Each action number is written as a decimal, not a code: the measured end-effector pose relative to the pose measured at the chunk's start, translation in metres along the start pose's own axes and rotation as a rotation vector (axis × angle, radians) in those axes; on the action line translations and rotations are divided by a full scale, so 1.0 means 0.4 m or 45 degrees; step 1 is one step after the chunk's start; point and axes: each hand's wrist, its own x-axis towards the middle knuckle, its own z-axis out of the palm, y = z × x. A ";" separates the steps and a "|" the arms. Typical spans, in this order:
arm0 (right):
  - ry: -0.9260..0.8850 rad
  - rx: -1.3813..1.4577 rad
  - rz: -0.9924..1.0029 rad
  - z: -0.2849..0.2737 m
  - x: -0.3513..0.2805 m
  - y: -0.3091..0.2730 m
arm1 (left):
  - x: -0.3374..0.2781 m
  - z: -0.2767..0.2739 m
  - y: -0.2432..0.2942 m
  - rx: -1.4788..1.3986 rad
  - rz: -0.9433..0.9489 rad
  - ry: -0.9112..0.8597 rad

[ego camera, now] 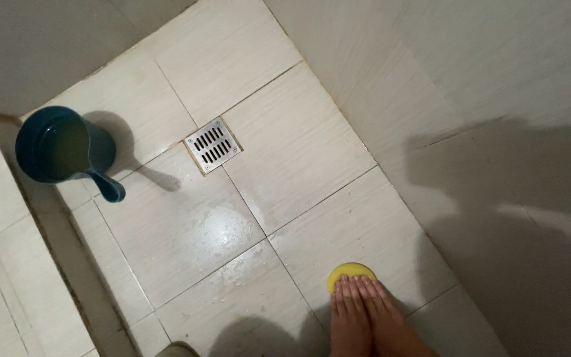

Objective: The person scrubs the tiled bathroom floor using a yellow sponge. They repeatedly dip the sponge into a blue plastic scoop filled with water to wet it, then scrub the floor tiles and the area around the drain. The person moves the scoop aside to reach different sections of the floor.

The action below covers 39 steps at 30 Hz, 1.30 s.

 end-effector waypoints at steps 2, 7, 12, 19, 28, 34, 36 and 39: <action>-0.034 0.021 -0.005 -0.031 0.029 0.017 | 0.029 -0.019 -0.007 0.021 -0.001 -0.027; -0.090 0.236 0.134 0.007 0.168 0.158 | 0.259 -0.050 -0.058 -0.136 0.016 0.072; -0.123 0.418 0.258 -0.020 0.398 0.327 | 0.551 0.026 -0.125 -0.124 0.089 0.121; -0.329 0.285 0.403 -0.008 0.531 0.399 | 0.769 0.207 -0.187 -0.264 0.156 -0.191; -0.116 0.156 0.117 -0.060 0.166 0.185 | 0.287 0.082 -0.072 -0.320 0.346 0.054; 0.054 -0.063 0.270 0.158 -0.247 0.005 | 0.006 -0.013 0.075 -0.582 0.361 0.304; 0.061 -0.210 0.341 0.150 -0.267 -0.015 | -0.009 -0.011 0.103 -0.509 0.355 0.312; 0.081 -0.192 0.408 0.023 -0.185 -0.003 | 0.028 -0.016 0.112 -0.535 0.410 0.304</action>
